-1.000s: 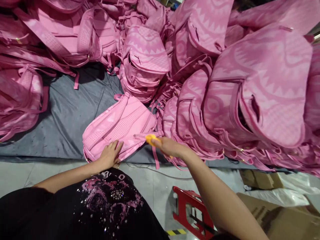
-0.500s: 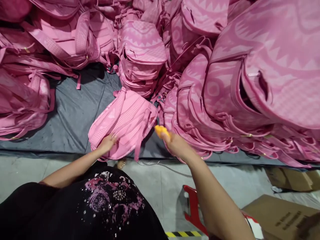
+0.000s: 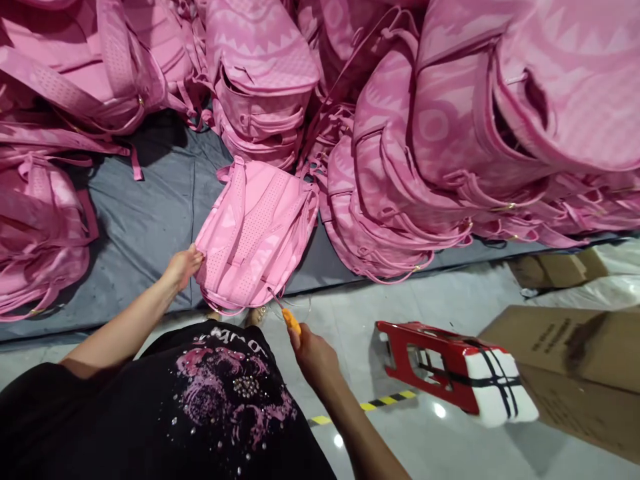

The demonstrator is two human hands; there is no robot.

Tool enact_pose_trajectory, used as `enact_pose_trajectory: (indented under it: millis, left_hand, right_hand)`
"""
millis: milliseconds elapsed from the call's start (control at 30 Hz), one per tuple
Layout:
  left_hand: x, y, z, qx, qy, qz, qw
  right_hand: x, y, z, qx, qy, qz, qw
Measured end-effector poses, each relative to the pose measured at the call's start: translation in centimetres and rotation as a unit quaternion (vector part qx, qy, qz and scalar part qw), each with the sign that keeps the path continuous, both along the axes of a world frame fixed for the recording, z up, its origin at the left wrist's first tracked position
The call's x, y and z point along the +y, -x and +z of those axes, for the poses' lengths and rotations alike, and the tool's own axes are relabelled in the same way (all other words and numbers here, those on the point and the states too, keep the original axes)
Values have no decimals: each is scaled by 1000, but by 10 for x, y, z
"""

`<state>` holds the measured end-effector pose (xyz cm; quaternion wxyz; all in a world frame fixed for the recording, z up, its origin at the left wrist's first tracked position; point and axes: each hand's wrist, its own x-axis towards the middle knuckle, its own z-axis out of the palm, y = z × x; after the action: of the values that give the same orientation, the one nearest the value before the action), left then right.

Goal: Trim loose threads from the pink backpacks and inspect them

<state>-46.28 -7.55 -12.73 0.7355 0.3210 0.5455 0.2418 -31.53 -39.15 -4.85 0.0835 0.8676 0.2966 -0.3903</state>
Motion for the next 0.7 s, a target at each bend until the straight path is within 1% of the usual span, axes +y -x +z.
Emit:
enact_pose_trajectory:
  millis: [67, 133, 233, 333, 400, 467, 600, 700]
  left_hand:
    - [12, 3, -8, -28, 65, -26, 997]
    - [19, -2, -12, -64, 120, -46, 990]
    - [26, -12, -15, -104, 181, -85, 974]
    - [34, -12, -20, -176, 239, -144, 944]
    - [39, -9, -26, -238, 267, -181, 916]
    - [42, -6, -33, -282, 279, -197, 897]
    - [43, -6, -40, -337, 286, -206, 873]
    - [43, -7, -40, -362, 284, -224, 859]
  right_hand:
    - [8, 29, -11, -38, 23, -12, 999]
    - [18, 47, -24, -70, 24, -28, 997]
    - [34, 58, -44, -98, 14, -60, 993]
    - [44, 59, -59, -110, 0, -85, 990]
    - [46, 58, -63, -112, -10, -93, 989]
    - [44, 56, -61, -109, -16, -99, 989]
    - [41, 59, -54, -120, -17, -110, 986]
    - [44, 63, -58, -144, -8, -103, 984]
